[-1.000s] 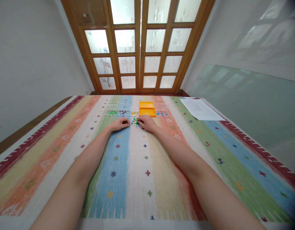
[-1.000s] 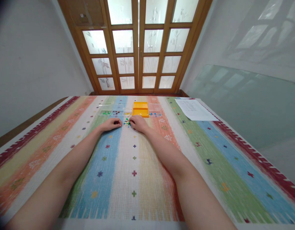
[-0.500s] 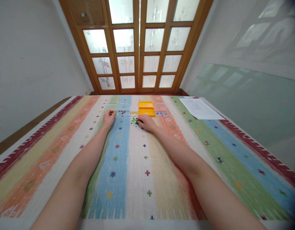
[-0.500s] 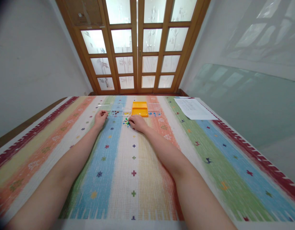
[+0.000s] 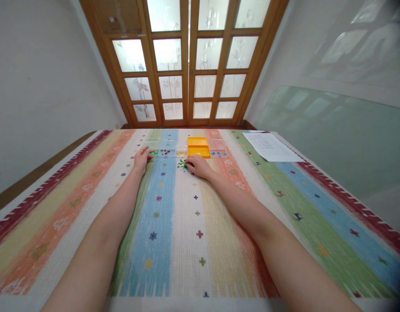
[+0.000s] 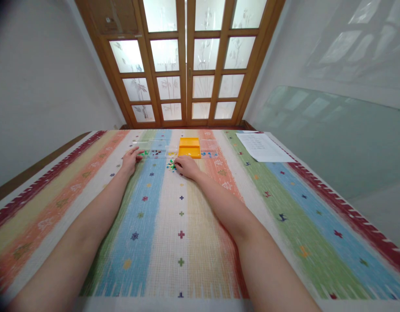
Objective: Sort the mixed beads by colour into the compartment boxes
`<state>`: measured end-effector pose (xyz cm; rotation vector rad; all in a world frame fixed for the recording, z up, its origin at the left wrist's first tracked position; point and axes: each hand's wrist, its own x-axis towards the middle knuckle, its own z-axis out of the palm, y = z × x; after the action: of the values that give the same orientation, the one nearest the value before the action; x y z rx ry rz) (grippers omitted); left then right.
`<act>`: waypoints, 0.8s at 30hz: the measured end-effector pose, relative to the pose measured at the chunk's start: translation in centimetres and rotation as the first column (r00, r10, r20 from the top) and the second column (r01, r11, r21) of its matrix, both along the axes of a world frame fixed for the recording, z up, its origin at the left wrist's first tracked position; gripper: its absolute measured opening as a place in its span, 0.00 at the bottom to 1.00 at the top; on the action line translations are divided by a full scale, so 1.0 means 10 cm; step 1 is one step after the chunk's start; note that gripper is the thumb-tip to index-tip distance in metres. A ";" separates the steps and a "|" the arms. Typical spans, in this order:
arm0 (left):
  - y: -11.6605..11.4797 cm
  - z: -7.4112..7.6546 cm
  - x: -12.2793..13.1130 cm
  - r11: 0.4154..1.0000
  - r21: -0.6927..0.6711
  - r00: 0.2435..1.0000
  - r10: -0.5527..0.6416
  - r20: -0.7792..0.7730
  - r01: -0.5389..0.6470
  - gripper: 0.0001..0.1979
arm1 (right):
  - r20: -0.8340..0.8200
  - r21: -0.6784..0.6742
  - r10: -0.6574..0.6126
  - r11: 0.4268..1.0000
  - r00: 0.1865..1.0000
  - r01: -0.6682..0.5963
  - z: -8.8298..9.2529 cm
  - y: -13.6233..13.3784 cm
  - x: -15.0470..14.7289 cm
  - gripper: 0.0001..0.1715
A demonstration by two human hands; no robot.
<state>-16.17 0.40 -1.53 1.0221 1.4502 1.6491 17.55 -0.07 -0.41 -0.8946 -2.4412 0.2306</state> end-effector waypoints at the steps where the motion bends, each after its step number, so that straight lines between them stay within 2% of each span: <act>1: 0.00 0.00 0.00 1.000 -0.002 1.000 0.002 0.002 -0.002 0.27 | 0.002 0.001 0.001 1.000 1.000 -0.001 0.00 0.00 0.00 0.11; 5: 0.00 -0.03 0.03 1.000 0.004 0.998 0.003 -0.065 -0.003 0.22 | 0.018 0.027 -0.003 1.000 1.000 0.003 0.00 0.00 0.00 0.11; 8: -0.01 -0.08 0.07 0.999 0.004 0.977 -0.040 -0.211 0.041 0.16 | 0.039 0.057 0.009 0.998 0.999 -0.012 -0.01 -0.02 0.00 0.11; 11: -0.02 -0.12 0.10 0.994 -0.007 0.911 -0.103 -0.399 0.109 0.13 | 0.040 0.072 0.035 0.997 0.999 -0.038 0.00 -0.04 -0.03 0.12; 14: -0.03 -0.15 0.11 0.991 -0.003 0.847 -0.118 -0.519 0.136 0.12 | 0.004 0.092 0.070 0.993 0.998 -0.070 0.01 -0.07 -0.07 0.15; 16: -0.03 -0.14 0.11 0.989 0.000 0.823 -0.122 -0.555 0.147 0.12 | 0.009 0.092 0.102 0.990 0.995 -0.103 0.01 -0.09 -0.09 0.18; 24: -0.09 -0.08 0.18 0.987 0.016 0.796 -0.120 -0.593 0.160 0.12 | 0.069 0.040 0.216 0.975 0.974 -0.219 0.03 -0.17 -0.09 0.19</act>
<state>-14.36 -0.51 -2.38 1.7521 1.6557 1.3273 16.69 -1.75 -0.14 -0.6217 -2.5940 0.2242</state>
